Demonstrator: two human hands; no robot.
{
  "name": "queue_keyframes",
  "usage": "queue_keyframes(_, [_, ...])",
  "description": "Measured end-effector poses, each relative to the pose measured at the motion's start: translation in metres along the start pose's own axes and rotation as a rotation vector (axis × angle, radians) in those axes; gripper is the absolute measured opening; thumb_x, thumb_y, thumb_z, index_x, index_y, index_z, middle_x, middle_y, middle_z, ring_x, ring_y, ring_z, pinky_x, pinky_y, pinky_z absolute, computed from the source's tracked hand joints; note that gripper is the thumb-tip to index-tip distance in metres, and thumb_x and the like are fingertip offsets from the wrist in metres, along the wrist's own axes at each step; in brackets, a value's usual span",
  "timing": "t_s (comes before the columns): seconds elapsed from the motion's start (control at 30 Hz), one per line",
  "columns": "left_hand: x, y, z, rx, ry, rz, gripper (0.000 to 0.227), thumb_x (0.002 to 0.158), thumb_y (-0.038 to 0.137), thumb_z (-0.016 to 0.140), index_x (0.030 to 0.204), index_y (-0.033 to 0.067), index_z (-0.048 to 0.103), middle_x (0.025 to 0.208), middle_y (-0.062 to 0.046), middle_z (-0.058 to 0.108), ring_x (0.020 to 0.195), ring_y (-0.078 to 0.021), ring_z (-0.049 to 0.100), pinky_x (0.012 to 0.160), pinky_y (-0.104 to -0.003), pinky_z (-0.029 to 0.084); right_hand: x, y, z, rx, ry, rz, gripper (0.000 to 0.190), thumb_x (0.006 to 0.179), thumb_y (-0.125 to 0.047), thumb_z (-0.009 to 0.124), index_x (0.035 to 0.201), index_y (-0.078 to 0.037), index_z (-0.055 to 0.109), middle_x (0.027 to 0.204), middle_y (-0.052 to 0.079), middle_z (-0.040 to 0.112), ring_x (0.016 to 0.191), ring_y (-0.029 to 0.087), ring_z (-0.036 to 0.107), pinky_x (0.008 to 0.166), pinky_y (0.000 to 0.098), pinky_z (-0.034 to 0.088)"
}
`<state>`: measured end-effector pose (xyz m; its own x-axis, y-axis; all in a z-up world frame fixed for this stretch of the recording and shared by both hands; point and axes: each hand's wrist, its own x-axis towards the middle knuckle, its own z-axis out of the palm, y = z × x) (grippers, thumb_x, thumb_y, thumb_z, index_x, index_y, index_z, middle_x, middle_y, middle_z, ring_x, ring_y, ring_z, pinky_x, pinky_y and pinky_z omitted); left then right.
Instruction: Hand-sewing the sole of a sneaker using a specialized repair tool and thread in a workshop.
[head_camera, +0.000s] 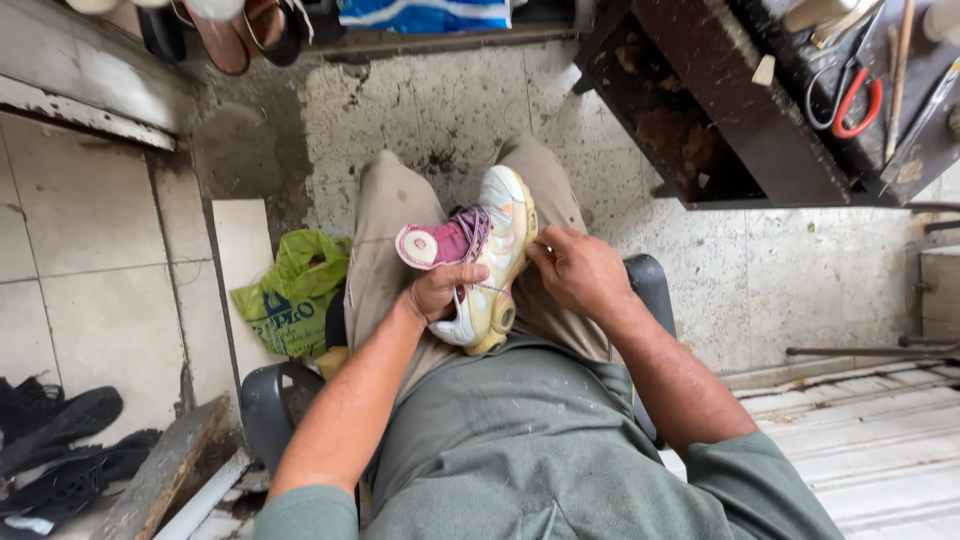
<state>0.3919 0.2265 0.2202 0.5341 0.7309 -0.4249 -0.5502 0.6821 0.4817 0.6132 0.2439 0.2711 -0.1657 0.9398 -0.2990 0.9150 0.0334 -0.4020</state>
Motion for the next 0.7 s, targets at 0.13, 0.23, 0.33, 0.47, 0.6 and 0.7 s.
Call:
queue_keyframes(0.13, [-0.006,0.006,0.010,0.032,0.010,-0.013,0.032,0.081,0.012,0.078,0.112,0.0046,0.074,0.099,-0.013,0.079,0.091,-0.0278,0.076,0.087,-0.045,0.061,-0.004,-0.011,-0.007,-0.026,0.037,-0.020,0.027,0.097,-0.050,0.058,0.096,-0.023,0.062,0.088,0.013,0.067,0.085,0.046,0.069,0.075,0.0617,0.055])
queue_keyframes(0.23, [-0.008,0.009,0.018,0.144,0.024,0.016,0.029,0.083,0.016,0.080,0.109,0.0044,0.075,0.095,-0.012,0.079,0.087,-0.0245,0.076,0.085,-0.042,0.062,-0.007,-0.018,-0.015,-0.093,0.086,-0.016,0.031,0.096,-0.050,0.057,0.093,-0.020,0.062,0.084,0.015,0.067,0.083,0.046,0.069,0.075,0.0615,0.055])
queue_keyframes(0.33, [-0.013,0.009,0.025,0.197,0.134,0.027,0.032,0.080,0.019,0.085,0.107,0.0061,0.073,0.086,-0.009,0.076,0.079,-0.0205,0.074,0.080,-0.036,0.062,-0.009,-0.021,-0.020,-0.090,0.027,0.077,0.034,0.093,-0.055,0.058,0.092,-0.021,0.063,0.081,0.014,0.067,0.083,0.042,0.071,0.075,0.0566,0.057])
queue_keyframes(0.47, [-0.011,0.007,0.020,0.041,0.152,-0.028,0.036,0.081,0.018,0.082,0.111,0.0005,0.072,0.099,-0.016,0.078,0.089,-0.0302,0.075,0.088,-0.047,0.060,-0.006,-0.015,-0.019,-0.048,0.020,0.129,0.046,0.093,-0.060,0.058,0.087,-0.015,0.063,0.074,0.015,0.065,0.080,0.042,0.070,0.072,0.0534,0.056])
queue_keyframes(0.6, [-0.005,-0.003,0.004,-0.041,0.166,-0.101,0.040,0.080,0.019,0.081,0.115,0.0015,0.072,0.103,-0.017,0.079,0.094,-0.0337,0.076,0.093,-0.050,0.059,0.000,-0.010,-0.009,-0.047,-0.015,0.096,0.043,0.094,-0.065,0.056,0.098,-0.023,0.067,0.078,0.009,0.069,0.085,0.037,0.072,0.076,0.0514,0.059])
queue_keyframes(0.7, [0.010,-0.013,-0.030,-0.088,-0.040,-0.155,0.057,0.082,0.017,0.067,0.135,-0.0051,0.060,0.119,-0.023,0.071,0.109,-0.0392,0.068,0.103,-0.051,0.053,0.007,-0.028,-0.019,-0.005,-0.152,0.174,0.023,0.098,-0.044,0.056,0.101,-0.025,0.069,0.100,0.003,0.077,0.092,0.029,0.069,0.073,0.0466,0.052])
